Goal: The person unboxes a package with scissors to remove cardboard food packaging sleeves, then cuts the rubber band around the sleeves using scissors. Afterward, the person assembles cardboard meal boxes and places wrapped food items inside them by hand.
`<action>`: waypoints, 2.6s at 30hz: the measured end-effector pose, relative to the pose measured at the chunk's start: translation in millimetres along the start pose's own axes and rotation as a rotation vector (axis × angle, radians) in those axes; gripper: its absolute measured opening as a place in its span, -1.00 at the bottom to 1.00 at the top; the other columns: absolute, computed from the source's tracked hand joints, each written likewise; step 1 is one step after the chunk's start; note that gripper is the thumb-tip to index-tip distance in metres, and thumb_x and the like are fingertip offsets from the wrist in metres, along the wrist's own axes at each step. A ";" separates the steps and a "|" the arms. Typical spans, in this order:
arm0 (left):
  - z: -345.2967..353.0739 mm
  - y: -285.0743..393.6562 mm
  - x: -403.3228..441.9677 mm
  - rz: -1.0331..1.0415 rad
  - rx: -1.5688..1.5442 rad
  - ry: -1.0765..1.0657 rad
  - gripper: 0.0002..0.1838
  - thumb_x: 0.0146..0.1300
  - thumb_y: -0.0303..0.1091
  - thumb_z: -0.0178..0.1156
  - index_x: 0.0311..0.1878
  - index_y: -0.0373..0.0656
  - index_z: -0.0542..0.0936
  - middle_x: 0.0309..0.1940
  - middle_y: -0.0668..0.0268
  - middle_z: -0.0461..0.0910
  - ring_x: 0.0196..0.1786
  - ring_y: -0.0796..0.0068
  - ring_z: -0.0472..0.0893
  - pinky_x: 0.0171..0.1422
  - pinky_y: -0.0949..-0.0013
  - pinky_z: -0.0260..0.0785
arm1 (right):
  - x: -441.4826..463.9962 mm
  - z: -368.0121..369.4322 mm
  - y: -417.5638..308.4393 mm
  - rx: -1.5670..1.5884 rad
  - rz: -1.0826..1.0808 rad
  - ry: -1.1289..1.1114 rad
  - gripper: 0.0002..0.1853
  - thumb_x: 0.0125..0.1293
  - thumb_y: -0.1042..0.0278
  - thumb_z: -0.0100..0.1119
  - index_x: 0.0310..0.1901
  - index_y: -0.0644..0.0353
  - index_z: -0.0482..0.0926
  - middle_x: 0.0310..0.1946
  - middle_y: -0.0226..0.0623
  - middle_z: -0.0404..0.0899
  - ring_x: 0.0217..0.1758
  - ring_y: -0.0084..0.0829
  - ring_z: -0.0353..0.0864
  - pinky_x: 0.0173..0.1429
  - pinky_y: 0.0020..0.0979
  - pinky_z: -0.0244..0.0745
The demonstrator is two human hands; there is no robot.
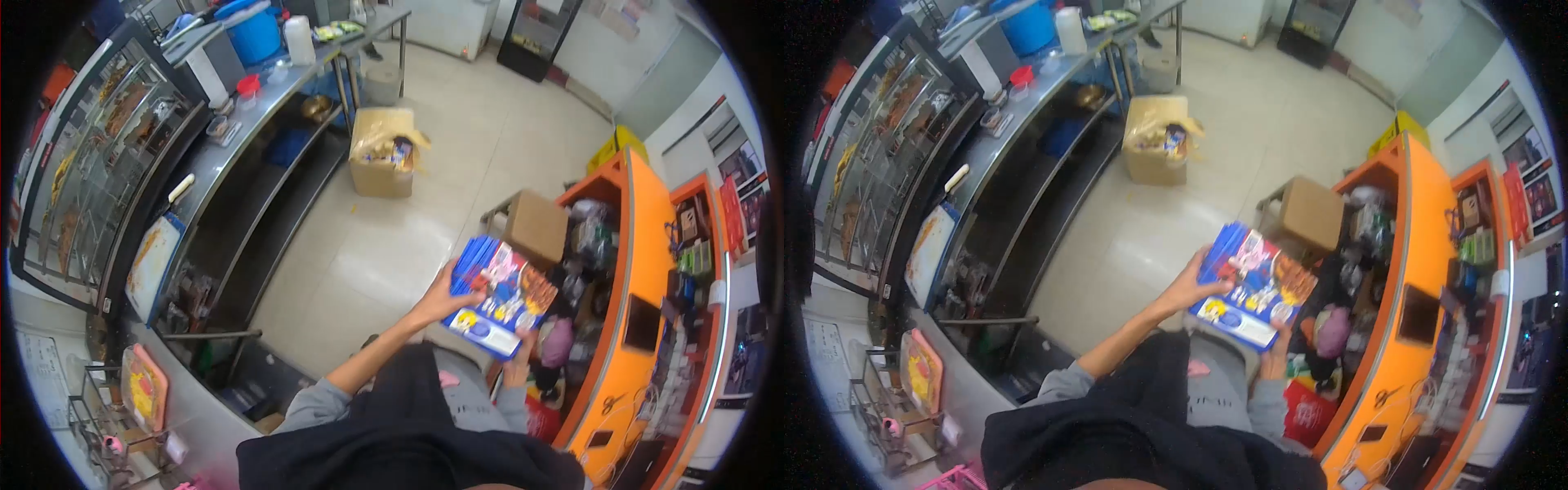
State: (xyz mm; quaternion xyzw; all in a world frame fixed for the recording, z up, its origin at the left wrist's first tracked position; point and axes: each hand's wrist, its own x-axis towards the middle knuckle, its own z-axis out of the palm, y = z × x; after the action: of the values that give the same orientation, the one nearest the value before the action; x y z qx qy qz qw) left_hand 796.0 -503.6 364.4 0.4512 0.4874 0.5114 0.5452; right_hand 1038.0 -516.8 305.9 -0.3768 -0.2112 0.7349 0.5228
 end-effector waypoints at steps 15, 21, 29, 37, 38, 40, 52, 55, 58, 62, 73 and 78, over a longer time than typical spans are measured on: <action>-288.2 -39.4 72.5 -0.237 -0.606 0.512 -0.45 0.23 0.04 0.04 0.21 -0.03 0.27 0.14 0.29 0.39 0.07 0.38 0.45 0.07 0.32 0.28 | 184.6 118.3 35.5 0.228 0.173 -0.212 -0.28 -0.08 0.25 0.16 0.18 0.29 0.23 0.06 -0.05 0.40 0.07 -0.07 0.45 0.18 -0.09 0.39; -511.5 -42.3 84.0 -0.165 -1.060 1.217 0.09 -0.08 0.16 0.30 0.39 -0.10 -0.10 0.21 0.28 0.26 0.15 0.28 0.37 0.12 0.28 0.30 | 276.0 244.4 70.5 0.374 0.204 -0.274 -0.25 -0.08 0.10 0.17 0.19 0.25 0.24 0.09 -0.09 0.40 0.10 -0.12 0.44 0.21 -0.10 0.35; -659.5 -85.2 122.7 -0.276 -1.203 1.378 0.27 -0.26 0.34 0.33 0.41 0.07 -0.21 0.29 0.37 0.15 0.26 0.26 0.23 0.23 0.24 0.20 | 364.0 312.8 86.1 0.409 0.049 -0.265 -0.26 -0.13 0.09 0.24 0.17 0.17 0.31 0.06 -0.21 0.45 0.04 -0.21 0.48 0.17 -0.14 0.40; -676.6 -72.3 147.8 -0.139 -0.945 1.414 -0.17 0.00 0.39 0.07 0.20 -0.01 0.28 0.18 0.50 0.32 0.15 0.42 0.33 0.12 0.28 0.21 | 411.3 317.5 101.8 0.475 -0.001 -0.216 -0.27 -0.11 -0.01 0.19 0.14 0.12 0.34 0.03 -0.21 0.48 0.03 -0.17 0.50 0.15 -0.10 0.40; -675.5 -72.1 149.2 -0.155 -0.941 1.412 -0.17 0.00 0.39 0.07 0.20 -0.01 0.28 0.18 0.50 0.32 0.15 0.42 0.33 0.12 0.28 0.21 | 416.2 321.0 100.4 0.504 0.011 -0.241 -0.27 -0.10 0.04 0.19 0.17 0.15 0.31 0.03 -0.22 0.47 0.02 -0.17 0.50 0.13 -0.08 0.42; -672.5 -70.2 160.2 -0.196 -0.949 1.563 -0.32 0.04 0.35 0.06 0.04 -0.02 0.40 0.16 0.44 0.33 0.11 0.45 0.37 0.05 0.34 0.25 | 427.8 325.3 100.2 0.510 0.013 -0.230 -0.28 -0.09 0.02 0.18 0.16 0.16 0.32 0.03 -0.22 0.48 0.01 -0.17 0.51 0.12 -0.08 0.43; -717.6 -111.3 171.4 -0.022 -0.910 1.780 -0.34 0.11 0.14 0.17 0.07 -0.21 0.34 -0.15 0.14 0.46 -0.16 0.33 0.51 -0.37 0.54 0.23 | 459.1 361.7 96.8 0.552 -0.070 -0.272 -0.22 -0.16 0.12 0.20 0.19 0.19 0.26 0.05 -0.18 0.45 0.02 -0.13 0.50 0.08 -0.08 0.47; -714.7 -112.1 171.7 0.013 -0.848 1.781 -0.34 0.10 0.16 0.16 -0.03 -0.32 0.38 -0.20 0.10 0.46 -0.18 0.32 0.51 -0.32 0.49 0.31 | 476.3 364.0 94.7 0.499 -0.083 -0.389 -0.26 -0.13 0.11 0.17 0.17 0.19 0.28 0.02 -0.17 0.47 -0.03 -0.16 0.53 0.05 -0.12 0.49; -710.5 -106.0 176.2 0.072 -0.860 1.799 -0.34 0.09 0.16 0.16 -0.11 -0.36 0.40 -0.22 0.09 0.46 -0.21 0.32 0.50 -0.28 0.46 0.36 | 497.2 384.9 83.7 0.452 -0.114 -0.383 -0.27 -0.12 0.12 0.15 0.17 0.21 0.28 0.02 -0.15 0.47 -0.03 -0.17 0.54 0.07 -0.17 0.48; -711.1 -110.2 175.7 0.080 -0.791 1.813 -0.35 0.09 0.18 0.14 -0.19 -0.37 0.42 -0.27 0.11 0.47 -0.26 0.33 0.50 -0.26 0.44 0.38 | 533.8 435.7 56.8 0.350 -0.137 -0.553 -0.27 -0.13 0.17 0.16 0.15 0.30 0.29 -0.01 -0.10 0.48 -0.03 -0.18 0.54 0.10 -0.21 0.47; -694.6 -82.3 179.1 0.007 -0.816 1.808 -0.42 0.16 0.23 0.01 -0.24 -0.21 0.45 -0.46 0.22 0.52 -0.53 0.48 0.48 -0.58 0.57 0.32 | 534.8 499.2 113.0 0.496 0.076 -0.779 -0.27 -0.25 0.37 0.16 0.11 0.41 0.31 -0.08 -0.01 0.53 -0.15 -0.11 0.60 -0.06 -0.18 0.58; -696.4 -93.0 174.2 -0.042 -0.723 1.829 -0.35 0.14 0.31 -0.02 -0.15 -0.19 0.48 -0.27 0.23 0.53 -0.23 0.43 0.53 -0.39 0.53 0.31 | 535.4 456.3 133.9 0.284 0.271 -0.650 -0.26 -0.27 0.36 0.16 0.10 0.41 0.32 -0.08 -0.02 0.53 -0.15 -0.13 0.60 0.00 -0.17 0.54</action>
State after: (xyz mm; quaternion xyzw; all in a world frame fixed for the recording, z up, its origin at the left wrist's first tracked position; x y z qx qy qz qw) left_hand 115.7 -341.0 178.1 -0.3214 0.5435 0.7720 0.0722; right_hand 512.2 -30.8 319.3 -0.0720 -0.2104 0.9005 0.3737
